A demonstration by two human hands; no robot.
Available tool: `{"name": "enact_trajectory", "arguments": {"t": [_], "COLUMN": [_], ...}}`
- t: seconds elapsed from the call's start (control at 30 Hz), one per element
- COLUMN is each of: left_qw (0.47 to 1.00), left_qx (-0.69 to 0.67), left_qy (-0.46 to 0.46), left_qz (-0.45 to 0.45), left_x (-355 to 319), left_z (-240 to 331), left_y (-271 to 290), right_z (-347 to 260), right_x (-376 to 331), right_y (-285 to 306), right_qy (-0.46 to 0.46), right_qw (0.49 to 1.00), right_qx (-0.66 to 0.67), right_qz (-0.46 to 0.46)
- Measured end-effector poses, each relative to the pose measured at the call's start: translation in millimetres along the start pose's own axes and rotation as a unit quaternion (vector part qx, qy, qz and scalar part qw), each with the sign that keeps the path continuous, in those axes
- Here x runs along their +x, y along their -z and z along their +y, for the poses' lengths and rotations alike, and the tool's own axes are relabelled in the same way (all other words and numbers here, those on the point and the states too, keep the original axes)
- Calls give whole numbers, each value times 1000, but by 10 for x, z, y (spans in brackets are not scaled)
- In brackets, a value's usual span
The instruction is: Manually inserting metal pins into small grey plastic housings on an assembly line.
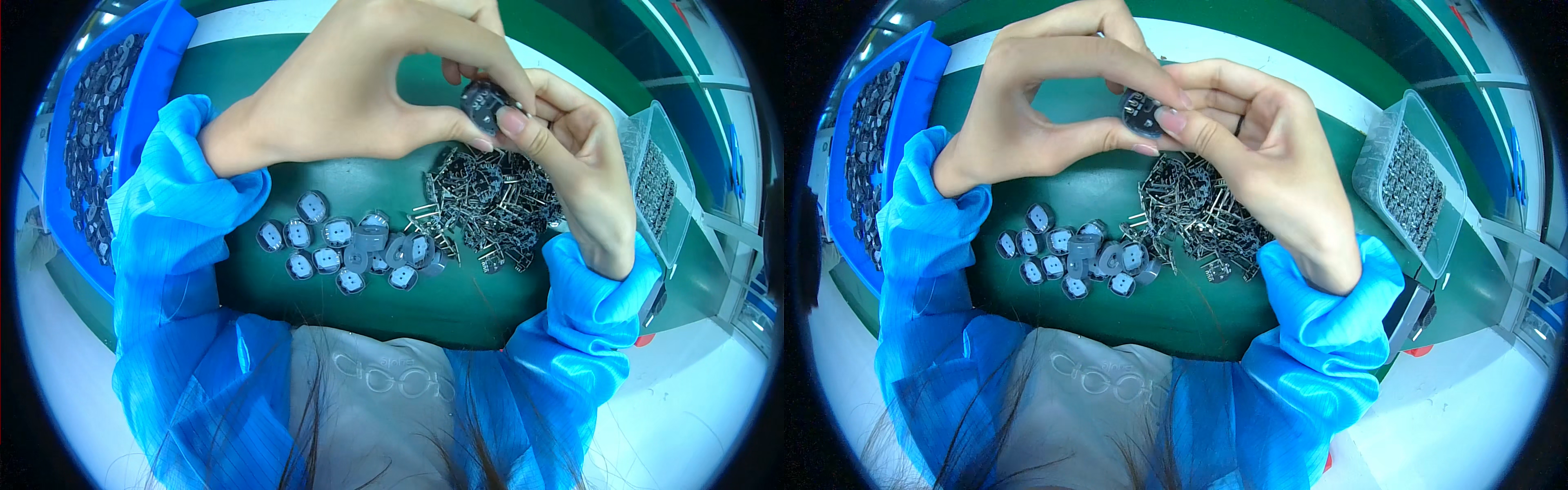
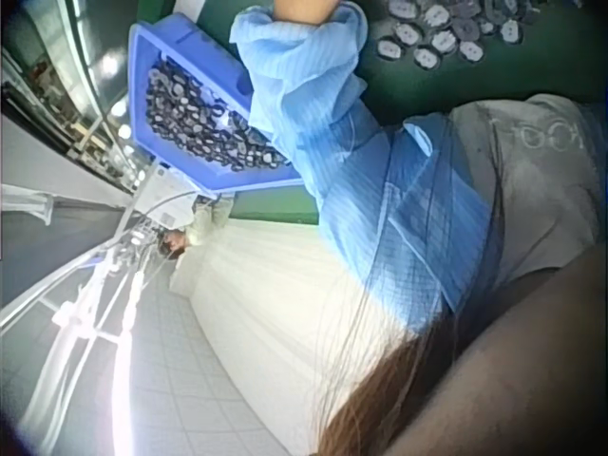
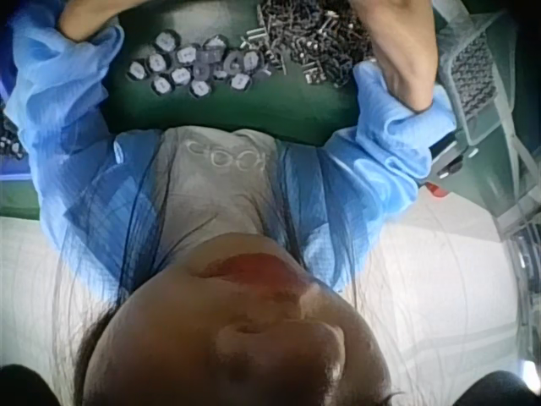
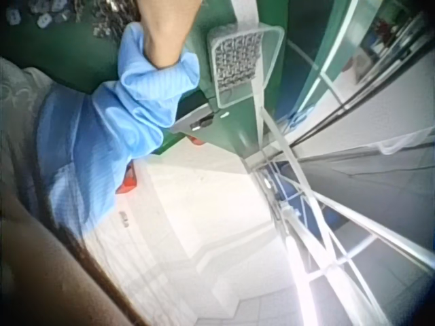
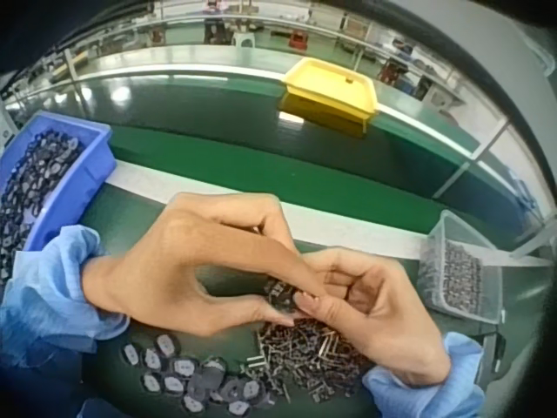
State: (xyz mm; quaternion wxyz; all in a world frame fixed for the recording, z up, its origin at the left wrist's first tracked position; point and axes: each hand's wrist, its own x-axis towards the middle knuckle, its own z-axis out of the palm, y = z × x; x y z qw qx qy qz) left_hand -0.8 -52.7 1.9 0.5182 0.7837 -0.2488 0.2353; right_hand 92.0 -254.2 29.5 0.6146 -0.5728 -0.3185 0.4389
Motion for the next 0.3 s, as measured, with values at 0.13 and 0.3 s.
{"name": "enact_trajectory", "arguments": {"t": [0.13,0.3], "left_qw": [997,987], "left_qx": [58,148], "left_qy": [-37,-4], "left_qz": [-25,-66], "left_x": [165,432], "left_z": [97,12], "left_y": [22,173], "right_z": [19,-77], "right_x": [-47,-16], "right_y": [38,45], "right_qy": [45,76], "right_qw": [995,968], "right_qx": [-75,-210], "right_qz": [36,115]}}
